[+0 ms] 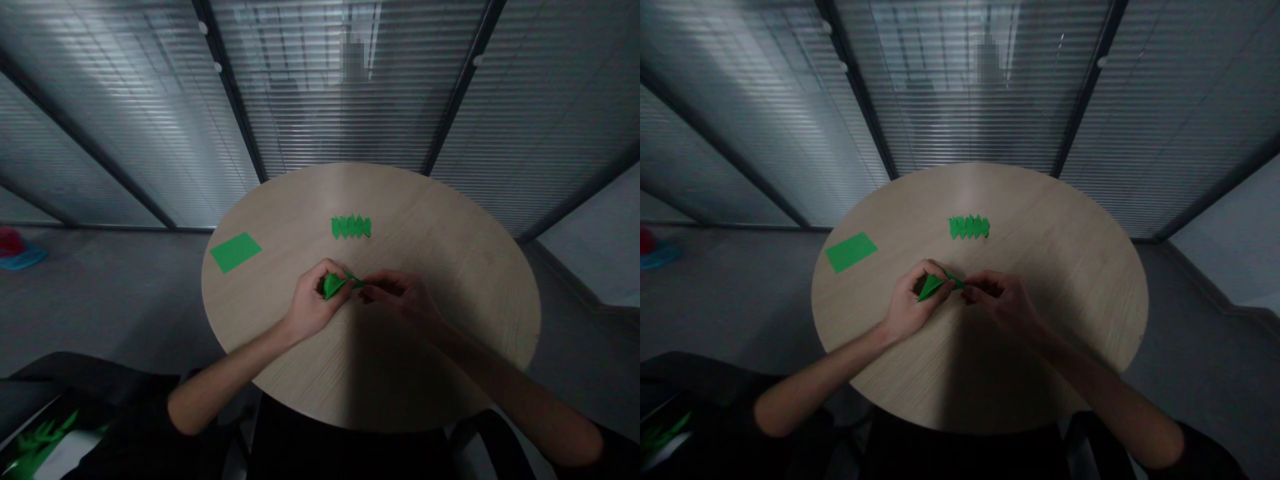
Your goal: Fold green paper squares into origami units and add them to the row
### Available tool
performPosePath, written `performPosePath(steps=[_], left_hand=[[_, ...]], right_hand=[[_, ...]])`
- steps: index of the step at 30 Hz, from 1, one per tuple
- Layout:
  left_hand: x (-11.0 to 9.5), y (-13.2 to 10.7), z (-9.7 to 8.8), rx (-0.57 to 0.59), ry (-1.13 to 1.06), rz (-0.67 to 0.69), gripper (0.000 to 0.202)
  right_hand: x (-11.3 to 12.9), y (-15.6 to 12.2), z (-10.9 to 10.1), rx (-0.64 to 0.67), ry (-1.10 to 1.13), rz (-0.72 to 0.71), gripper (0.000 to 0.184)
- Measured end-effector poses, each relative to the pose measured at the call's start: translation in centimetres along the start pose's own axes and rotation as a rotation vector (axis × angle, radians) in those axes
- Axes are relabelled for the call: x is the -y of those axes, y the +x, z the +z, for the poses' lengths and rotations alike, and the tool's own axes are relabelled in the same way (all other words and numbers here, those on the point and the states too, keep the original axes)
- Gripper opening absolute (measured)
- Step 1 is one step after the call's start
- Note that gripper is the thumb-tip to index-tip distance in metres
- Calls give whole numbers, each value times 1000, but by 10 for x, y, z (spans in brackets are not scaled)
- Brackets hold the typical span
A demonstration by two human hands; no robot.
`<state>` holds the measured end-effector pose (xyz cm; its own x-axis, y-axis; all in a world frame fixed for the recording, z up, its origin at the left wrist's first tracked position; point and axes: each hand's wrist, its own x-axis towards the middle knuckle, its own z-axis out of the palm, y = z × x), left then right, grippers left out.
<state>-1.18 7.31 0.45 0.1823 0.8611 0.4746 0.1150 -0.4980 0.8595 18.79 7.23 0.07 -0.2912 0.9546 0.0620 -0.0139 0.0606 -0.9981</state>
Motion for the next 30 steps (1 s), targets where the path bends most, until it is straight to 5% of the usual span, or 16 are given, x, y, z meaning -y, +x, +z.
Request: performPosePath(steps=[30], left_hand=[[4,-2,1,-26,93,-24,16]], right_hand=[[6,-5,6,4,-180,-61,16]])
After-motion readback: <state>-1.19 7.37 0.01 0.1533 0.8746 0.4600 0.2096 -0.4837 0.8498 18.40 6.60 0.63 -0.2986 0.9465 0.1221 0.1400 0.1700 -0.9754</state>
